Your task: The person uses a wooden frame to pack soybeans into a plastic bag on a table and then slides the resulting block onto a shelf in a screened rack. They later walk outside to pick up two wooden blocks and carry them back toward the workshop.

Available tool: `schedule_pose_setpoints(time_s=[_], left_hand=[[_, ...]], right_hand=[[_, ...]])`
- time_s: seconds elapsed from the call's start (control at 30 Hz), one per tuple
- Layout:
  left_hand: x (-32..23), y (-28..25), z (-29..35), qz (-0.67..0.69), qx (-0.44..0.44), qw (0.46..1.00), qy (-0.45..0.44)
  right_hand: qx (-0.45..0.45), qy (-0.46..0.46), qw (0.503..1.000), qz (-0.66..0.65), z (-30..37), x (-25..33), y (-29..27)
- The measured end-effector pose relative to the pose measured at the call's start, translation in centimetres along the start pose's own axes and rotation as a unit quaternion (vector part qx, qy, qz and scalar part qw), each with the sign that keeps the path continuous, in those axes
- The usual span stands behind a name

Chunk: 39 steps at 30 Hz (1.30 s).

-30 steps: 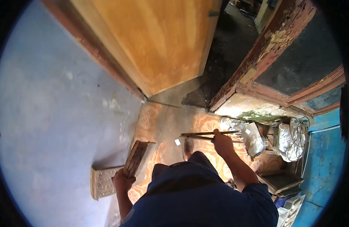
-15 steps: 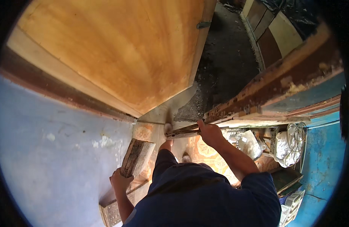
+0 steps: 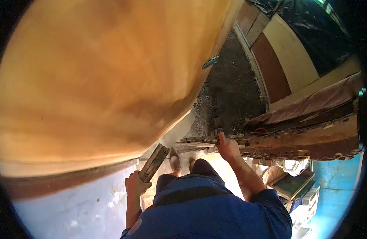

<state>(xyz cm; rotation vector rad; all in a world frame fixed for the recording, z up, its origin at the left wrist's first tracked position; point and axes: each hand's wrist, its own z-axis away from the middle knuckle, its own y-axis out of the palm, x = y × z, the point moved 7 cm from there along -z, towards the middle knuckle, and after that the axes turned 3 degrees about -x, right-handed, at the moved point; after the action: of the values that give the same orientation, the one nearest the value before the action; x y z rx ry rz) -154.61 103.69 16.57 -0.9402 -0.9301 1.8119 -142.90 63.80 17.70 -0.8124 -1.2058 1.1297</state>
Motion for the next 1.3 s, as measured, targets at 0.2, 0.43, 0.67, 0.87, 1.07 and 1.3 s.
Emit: schedule_pose_setpoints(time_s=[0.2, 0.43, 0.67, 0.87, 1.07, 1.3], left_hand=[[-6.2, -4.3, -8.2, -0.019, 0.013, 0.998, 0.059], [-11.0, -6.8, -13.7, -0.038, -0.088, 0.977, 0.189], [-12.5, -6.5, -15.5, 0.000, 0.040, 0.999, 0.002], [-3.4, 0.2, -20.7, 0.187, 0.034, 0.977, 0.098], [-13.5, -5.8, -21.6, 0.044, 0.083, 0.994, 0.054], [-17.3, -5.5, -26.4, 0.005, 0.091, 0.993, 0.079]], right_hand=[[-0.046, 0.047, 0.998, -0.019, -4.2, -2.0, -1.6], [-0.087, 0.108, 0.988, -0.066, -7.2, -4.4, -1.0], [-0.095, 0.172, 0.975, -0.107, -9.3, -8.8, 0.0], [-0.104, 0.205, 0.968, -0.102, -9.7, -10.4, 1.0], [-0.104, 0.266, 0.954, -0.094, -11.1, -12.4, 0.9], [-0.130, 0.268, 0.952, -0.069, -16.9, -15.2, -2.7]])
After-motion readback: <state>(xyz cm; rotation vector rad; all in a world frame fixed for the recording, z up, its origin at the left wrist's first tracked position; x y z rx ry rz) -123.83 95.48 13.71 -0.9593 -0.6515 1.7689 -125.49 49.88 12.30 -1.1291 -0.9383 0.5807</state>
